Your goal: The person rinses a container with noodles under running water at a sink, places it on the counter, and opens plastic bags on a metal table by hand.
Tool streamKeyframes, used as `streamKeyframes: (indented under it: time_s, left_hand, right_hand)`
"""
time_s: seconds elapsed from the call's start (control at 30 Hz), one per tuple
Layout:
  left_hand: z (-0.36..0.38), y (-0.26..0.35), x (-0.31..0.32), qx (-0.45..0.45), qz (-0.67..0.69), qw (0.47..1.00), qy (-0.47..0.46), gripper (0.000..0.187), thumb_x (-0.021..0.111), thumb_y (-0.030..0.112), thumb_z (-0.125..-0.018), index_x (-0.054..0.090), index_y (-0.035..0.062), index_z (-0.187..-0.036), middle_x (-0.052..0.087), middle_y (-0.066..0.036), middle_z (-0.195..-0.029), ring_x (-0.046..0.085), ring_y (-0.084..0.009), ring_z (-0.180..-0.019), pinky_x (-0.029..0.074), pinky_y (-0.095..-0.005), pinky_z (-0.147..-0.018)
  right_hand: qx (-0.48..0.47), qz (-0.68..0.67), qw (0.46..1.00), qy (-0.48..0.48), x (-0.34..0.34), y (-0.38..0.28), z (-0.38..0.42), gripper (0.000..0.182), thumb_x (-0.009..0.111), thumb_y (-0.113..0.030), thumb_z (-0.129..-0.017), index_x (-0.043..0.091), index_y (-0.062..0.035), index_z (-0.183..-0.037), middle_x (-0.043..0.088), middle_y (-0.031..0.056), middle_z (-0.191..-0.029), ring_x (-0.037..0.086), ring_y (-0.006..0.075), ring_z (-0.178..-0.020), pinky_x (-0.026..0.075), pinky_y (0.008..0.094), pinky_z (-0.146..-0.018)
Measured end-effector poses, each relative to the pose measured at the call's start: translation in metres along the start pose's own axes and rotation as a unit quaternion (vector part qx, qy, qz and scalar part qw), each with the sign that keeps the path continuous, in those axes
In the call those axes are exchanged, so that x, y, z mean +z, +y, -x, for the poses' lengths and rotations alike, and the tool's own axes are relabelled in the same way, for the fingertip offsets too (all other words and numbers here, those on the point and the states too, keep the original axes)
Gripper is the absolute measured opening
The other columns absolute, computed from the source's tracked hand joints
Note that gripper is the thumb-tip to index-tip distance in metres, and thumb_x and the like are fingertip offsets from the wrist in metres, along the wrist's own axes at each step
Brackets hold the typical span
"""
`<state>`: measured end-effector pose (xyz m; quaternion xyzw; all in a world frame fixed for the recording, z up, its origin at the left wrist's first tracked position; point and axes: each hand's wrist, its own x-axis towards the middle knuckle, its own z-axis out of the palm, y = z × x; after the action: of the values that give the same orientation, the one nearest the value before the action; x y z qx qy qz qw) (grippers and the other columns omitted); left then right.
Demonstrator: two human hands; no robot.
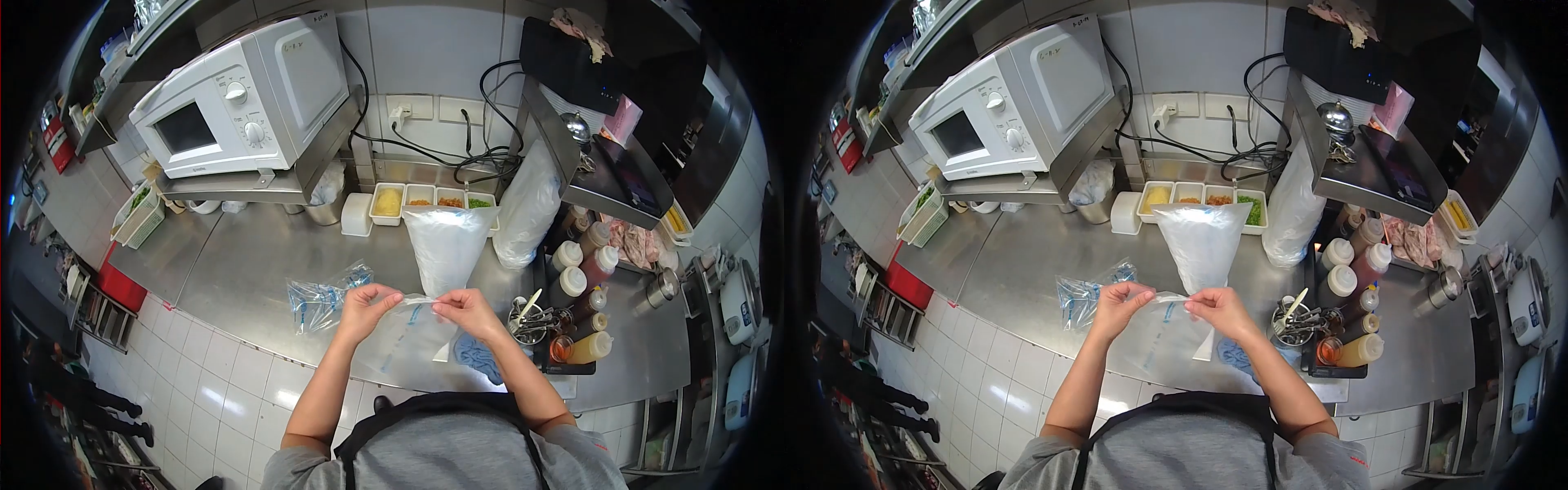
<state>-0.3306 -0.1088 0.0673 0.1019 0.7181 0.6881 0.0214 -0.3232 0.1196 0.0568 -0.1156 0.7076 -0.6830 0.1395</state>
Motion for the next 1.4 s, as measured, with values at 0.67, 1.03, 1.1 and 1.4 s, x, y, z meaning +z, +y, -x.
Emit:
streamKeyframes:
  time_s: [0.67,1.03,1.1,1.4]
  left_hand:
    - [-0.022,-0.006,0.024,-0.017,0.277,0.945,-0.175,0.022,0.046,0.029,-0.094,0.054,0.0088,-0.089,0.054,0.002,-0.071,0.051,-0.0061,-0.06,0.042,-0.0221,-0.052]
    - [-0.125,-0.048,0.029,-0.139,0.113,0.984,-0.023,0.01,0.053,0.014,-0.087,0.059,0.0056,-0.086,0.059,-0.003,-0.068,0.048,-0.0085,-0.048,0.036,-0.0218,-0.037]
    - [-0.102,-0.091,0.047,-0.211,0.135,0.968,-0.007,0.014,0.048,0.015,-0.09,0.056,0.0085,-0.08,0.052,-0.002,-0.061,0.041,-0.0089,-0.044,0.028,-0.0216,-0.034]
    - [-0.059,-0.116,0.123,-0.019,-0.042,0.944,0.328,0.023,0.039,0.021,-0.094,0.042,-0.0017,-0.093,0.054,-0.015,-0.081,0.055,-0.0264,-0.073,0.043,-0.0368,-0.068]
  right_hand:
    - [0.02,-0.334,0.942,-0.019,-0.041,-0.015,0.004,0.014,0.058,-0.019,-0.087,0.057,-0.0061,-0.081,0.054,-0.0036,-0.067,0.047,0.0049,-0.056,0.038,0.0202,-0.049]
    - [0.008,-0.027,0.965,0.26,-0.07,-0.024,-0.064,0.007,0.056,-0.009,-0.081,0.057,-0.0045,-0.086,0.056,0.0018,-0.061,0.055,0.0108,-0.053,0.042,0.0219,-0.047]
    - [0.104,0.02,0.948,0.301,-0.054,0.031,-0.065,0.014,0.055,-0.01,-0.079,0.058,-0.004,-0.092,0.059,0.0064,-0.068,0.057,0.0146,-0.059,0.045,0.026,-0.052]
    - [-0.067,0.123,0.876,0.462,-0.021,0.082,-0.082,0.022,0.049,-0.012,-0.083,0.054,0.0007,-0.1,0.063,0.021,-0.088,0.061,0.0353,-0.086,0.046,0.0404,-0.073]
